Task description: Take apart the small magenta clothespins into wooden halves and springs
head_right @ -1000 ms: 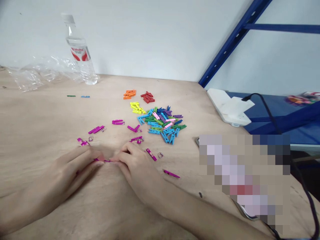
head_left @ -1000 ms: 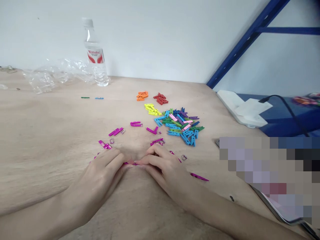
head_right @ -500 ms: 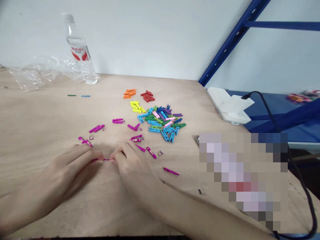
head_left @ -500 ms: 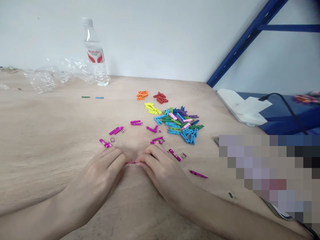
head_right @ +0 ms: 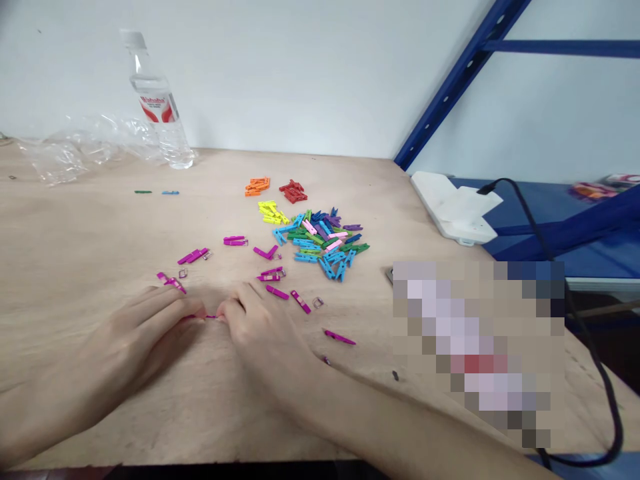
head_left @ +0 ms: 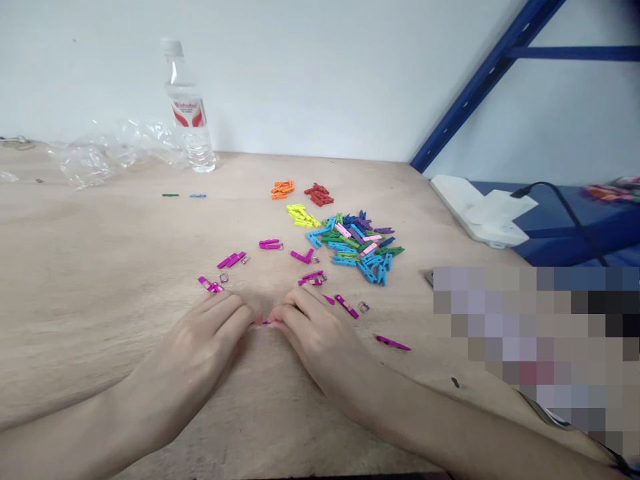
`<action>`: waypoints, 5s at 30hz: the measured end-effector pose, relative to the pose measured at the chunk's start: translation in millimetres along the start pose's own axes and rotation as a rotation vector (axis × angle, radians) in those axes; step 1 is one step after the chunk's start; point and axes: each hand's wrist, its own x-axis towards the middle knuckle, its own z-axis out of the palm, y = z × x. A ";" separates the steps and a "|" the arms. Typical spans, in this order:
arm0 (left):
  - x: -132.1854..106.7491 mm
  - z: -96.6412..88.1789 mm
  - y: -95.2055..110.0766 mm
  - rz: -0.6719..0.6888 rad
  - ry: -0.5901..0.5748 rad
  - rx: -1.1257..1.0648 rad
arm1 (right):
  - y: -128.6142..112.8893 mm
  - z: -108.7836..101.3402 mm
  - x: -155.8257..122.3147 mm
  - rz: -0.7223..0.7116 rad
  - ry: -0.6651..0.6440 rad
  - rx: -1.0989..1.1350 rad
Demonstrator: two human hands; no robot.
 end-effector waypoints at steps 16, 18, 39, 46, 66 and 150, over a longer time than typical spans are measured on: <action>6.6 -4.3 1.1 -0.128 -0.057 -0.103 | 8.6 2.5 0.7 0.000 -0.050 0.125; 4.6 -1.3 -1.0 -0.122 -0.051 -0.103 | 8.6 2.8 -0.1 -0.013 -0.057 0.085; 1.3 4.6 -3.5 -0.024 -0.034 -0.002 | 10.1 -4.8 -5.8 -0.166 -0.004 -0.003; 4.0 1.7 -1.2 -0.064 -0.063 -0.044 | 13.7 -3.4 -3.8 -0.149 -0.019 0.022; 5.5 -3.8 13.7 -0.031 0.065 0.114 | 4.2 13.0 -6.1 -0.110 0.156 -0.019; 17.0 0.2 28.1 -0.481 -0.229 -0.891 | -8.5 -6.4 -4.9 0.248 0.147 0.524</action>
